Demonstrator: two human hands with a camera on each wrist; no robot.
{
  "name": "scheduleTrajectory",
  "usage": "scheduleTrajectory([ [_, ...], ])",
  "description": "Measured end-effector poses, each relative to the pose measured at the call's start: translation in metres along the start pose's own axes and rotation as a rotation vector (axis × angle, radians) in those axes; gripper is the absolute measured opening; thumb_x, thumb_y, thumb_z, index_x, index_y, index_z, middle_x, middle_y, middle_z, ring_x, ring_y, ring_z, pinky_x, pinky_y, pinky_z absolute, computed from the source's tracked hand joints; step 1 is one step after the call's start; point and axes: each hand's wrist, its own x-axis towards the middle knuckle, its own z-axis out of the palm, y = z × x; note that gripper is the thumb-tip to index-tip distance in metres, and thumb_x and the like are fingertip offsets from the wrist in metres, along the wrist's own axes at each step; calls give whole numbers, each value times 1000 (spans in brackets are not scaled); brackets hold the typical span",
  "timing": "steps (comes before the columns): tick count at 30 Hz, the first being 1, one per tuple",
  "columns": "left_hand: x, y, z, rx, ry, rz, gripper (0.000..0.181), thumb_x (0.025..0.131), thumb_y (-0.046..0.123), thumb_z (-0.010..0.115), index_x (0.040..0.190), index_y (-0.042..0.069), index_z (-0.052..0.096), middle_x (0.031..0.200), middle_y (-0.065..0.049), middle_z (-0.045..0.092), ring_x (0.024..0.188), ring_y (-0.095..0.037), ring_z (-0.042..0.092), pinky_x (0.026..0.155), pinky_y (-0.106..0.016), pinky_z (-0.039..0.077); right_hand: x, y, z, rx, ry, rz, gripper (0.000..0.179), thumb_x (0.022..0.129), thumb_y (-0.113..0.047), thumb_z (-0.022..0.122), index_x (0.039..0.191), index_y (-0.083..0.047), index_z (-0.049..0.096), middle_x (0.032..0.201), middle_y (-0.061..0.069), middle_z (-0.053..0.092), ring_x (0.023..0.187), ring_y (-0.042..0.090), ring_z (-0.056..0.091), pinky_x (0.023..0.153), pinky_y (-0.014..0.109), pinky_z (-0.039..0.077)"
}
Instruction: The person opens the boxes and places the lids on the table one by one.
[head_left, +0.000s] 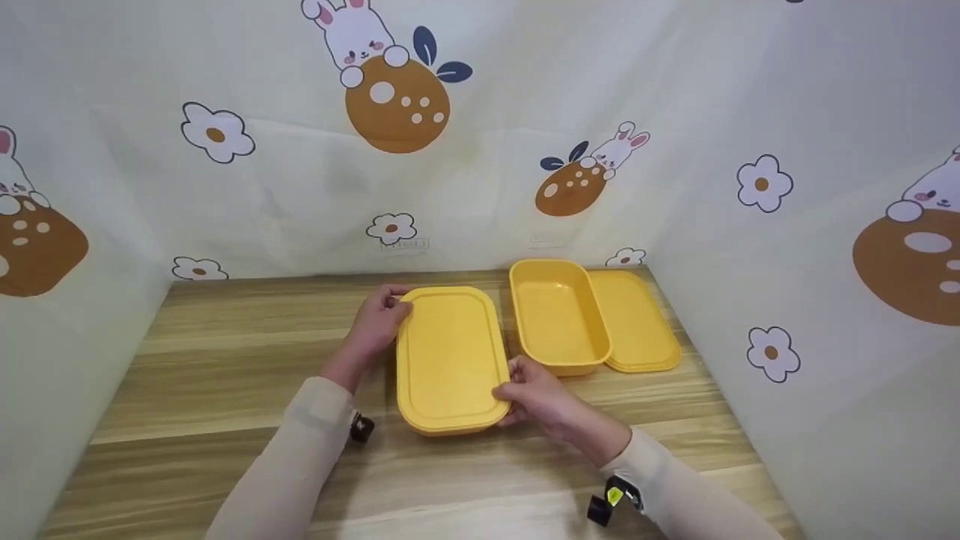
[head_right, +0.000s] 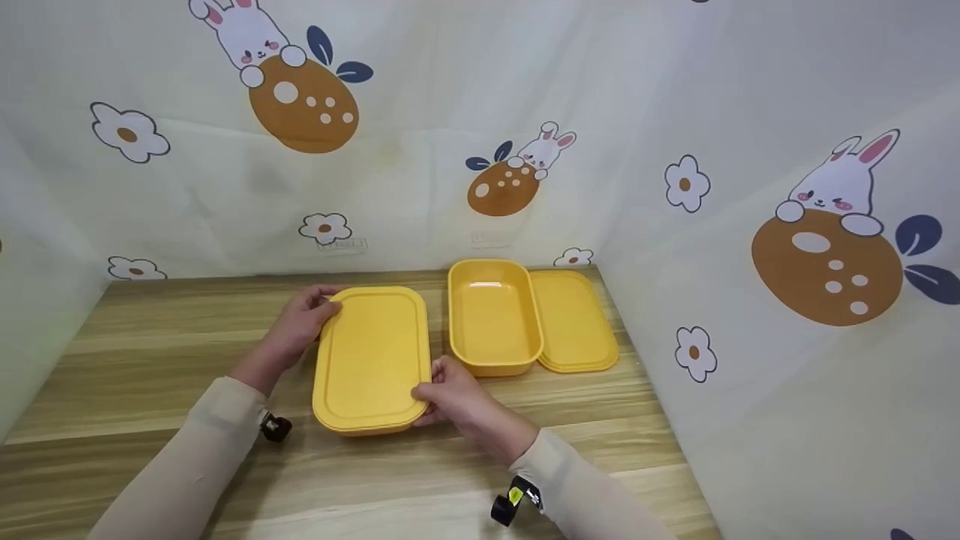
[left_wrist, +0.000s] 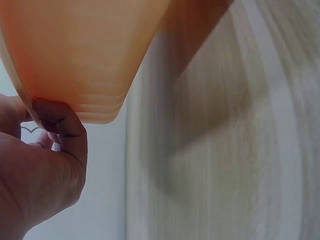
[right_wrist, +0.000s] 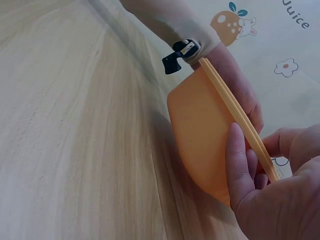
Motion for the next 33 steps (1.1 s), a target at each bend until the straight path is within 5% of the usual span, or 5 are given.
scheduleTrajectory([
  [7, -2, -2, 9, 57, 2, 28, 36, 112, 17, 58, 145, 3, 62, 114, -15, 61, 93, -21, 62, 77, -27, 55, -8, 0, -11, -13, -15, 16, 33, 93, 3, 72, 113, -1, 47, 103, 13, 62, 80, 25, 74, 64, 34, 65],
  [20, -8, -5, 24, -33, -29, 15, 33, 110, 12, 61, 140, 1, 63, 112, -15, 61, 90, -20, 64, 76, -26, 57, -24, 3, -20, -64, -18, 47, 35, 93, -1, 77, 114, -2, 49, 104, 12, 64, 81, 23, 74, 65, 34, 65],
  [33, -9, -15, 27, 3, -25, 22, 31, 110, 14, 63, 138, 3, 65, 104, -12, 62, 84, -19, 63, 72, -27, 55, -28, 4, -25, -113, -47, 39, 35, 94, -1, 77, 114, -1, 48, 103, 14, 65, 83, 25, 75, 65, 34, 65],
])
